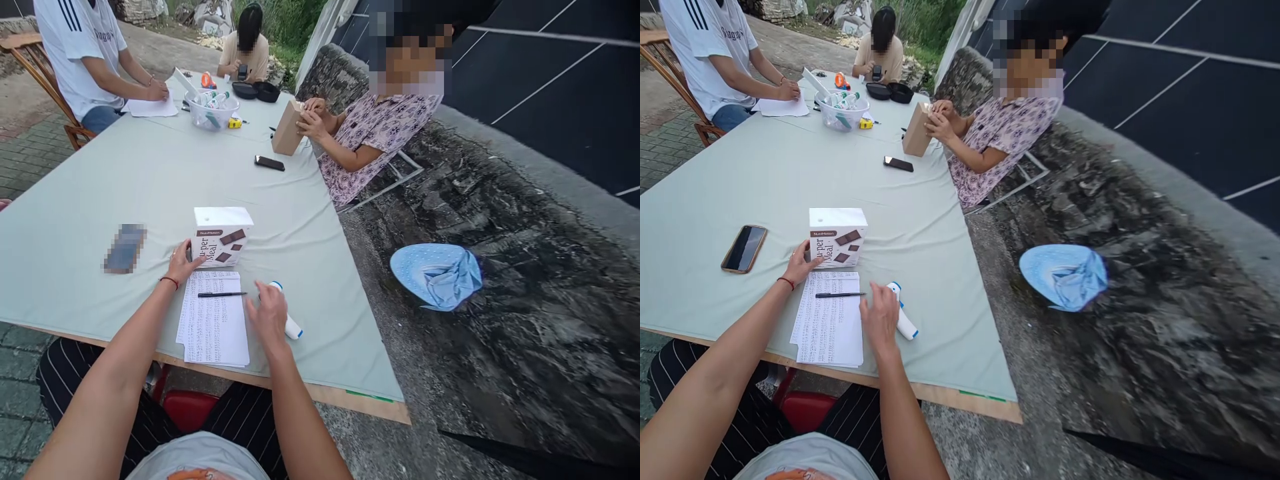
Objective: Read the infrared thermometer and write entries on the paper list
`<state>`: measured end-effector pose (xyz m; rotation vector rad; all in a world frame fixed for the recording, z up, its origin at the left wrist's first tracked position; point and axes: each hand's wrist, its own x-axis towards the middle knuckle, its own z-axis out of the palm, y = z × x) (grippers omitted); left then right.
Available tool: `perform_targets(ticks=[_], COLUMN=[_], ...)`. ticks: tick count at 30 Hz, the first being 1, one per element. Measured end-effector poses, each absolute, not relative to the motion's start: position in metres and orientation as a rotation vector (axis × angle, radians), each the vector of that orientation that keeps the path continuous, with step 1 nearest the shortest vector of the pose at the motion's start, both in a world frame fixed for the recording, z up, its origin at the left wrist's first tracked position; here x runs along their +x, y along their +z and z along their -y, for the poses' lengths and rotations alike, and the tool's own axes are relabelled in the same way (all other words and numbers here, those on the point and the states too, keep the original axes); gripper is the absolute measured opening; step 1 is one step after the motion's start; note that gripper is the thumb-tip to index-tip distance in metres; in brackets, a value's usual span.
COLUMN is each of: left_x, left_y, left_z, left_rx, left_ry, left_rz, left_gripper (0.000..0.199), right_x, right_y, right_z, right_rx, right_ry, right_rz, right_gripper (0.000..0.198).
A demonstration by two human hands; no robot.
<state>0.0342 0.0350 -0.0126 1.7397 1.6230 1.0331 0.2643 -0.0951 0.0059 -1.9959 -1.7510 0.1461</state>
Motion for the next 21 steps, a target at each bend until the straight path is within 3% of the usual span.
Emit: perform_targets(ticks=[2,5,10,21], left_x=[0.035,0.037,0.039,0.043], left_y=[-0.010,-0.007,-0.008,-0.009], left_z=[-0.031,-0.027,-0.025,-0.024], left_rx=[1.739,1.740,1.858,1.901], left_ry=[1.027,1.032,0.989,0.992], left_rz=[-1.631,-1.686,-1.702,-1.756], left_gripper=[0.058,0.052,0.047,0.048], right_x=[0.286,0.315,0.334,0.256], right_y=[0.006,0.005,0.000,0.040], right_z=[0.098,0.100,0.106,0.075], right_rx=[-2.141,-2.422,-2.466,-1.469], right_ry=[0.094,0.281,0.650,1.087], right_rz=[1.628,1.551,1.615,1.055], right_gripper=[0.051,0.071,0.046,0.034])
